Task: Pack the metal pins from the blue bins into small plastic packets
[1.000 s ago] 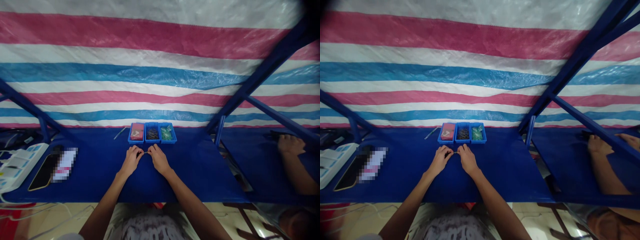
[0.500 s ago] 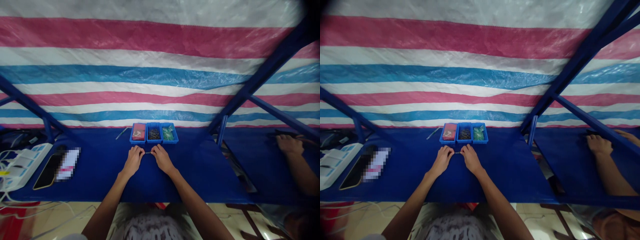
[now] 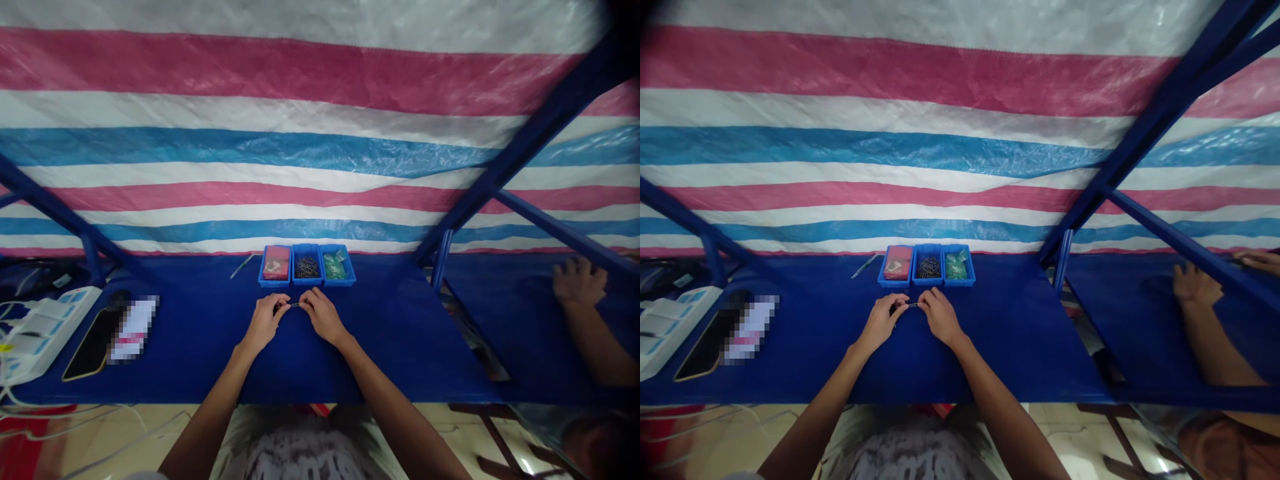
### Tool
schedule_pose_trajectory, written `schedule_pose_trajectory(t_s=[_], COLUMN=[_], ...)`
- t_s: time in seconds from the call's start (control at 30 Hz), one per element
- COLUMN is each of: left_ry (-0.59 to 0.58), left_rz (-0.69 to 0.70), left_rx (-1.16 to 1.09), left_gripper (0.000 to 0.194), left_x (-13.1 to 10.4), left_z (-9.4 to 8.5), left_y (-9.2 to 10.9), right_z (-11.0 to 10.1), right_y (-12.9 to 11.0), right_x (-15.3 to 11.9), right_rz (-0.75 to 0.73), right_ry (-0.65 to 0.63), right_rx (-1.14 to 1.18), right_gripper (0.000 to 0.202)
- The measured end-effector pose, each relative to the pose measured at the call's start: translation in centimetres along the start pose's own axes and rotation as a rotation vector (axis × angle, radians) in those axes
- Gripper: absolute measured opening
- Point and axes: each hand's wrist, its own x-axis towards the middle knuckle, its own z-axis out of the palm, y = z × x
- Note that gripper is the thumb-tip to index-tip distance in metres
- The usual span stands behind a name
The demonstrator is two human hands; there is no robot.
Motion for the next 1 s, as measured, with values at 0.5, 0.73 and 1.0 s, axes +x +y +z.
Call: schedule_pose_trajectory(t_s=[0.5,0.73,1.0], left_ry=[0.022,0.027,0.047], left_rz=[-0.044,-0.087,-0.047], left_rx=[-0.201,-0.284,-0.283], left_gripper=[0.013,0.01,0.015], left_x=[-0.1,0.1,-0.1], left_z=[-0.2,-0.5,-0.4], left_y=[0.4,1.1,0.5], right_z=[0.3,0.6,0.5], right_y=[-0.1,-0.5,-0.6], right_x=[0.1,0.0,-0.2], right_rz=[0.007,-0.007,0.007], right_ry=[-0.027,-0.04,-0.032], right_rx=[-0.065,-0.166,-0.117], right_gripper=[0.01,0.009,0.013])
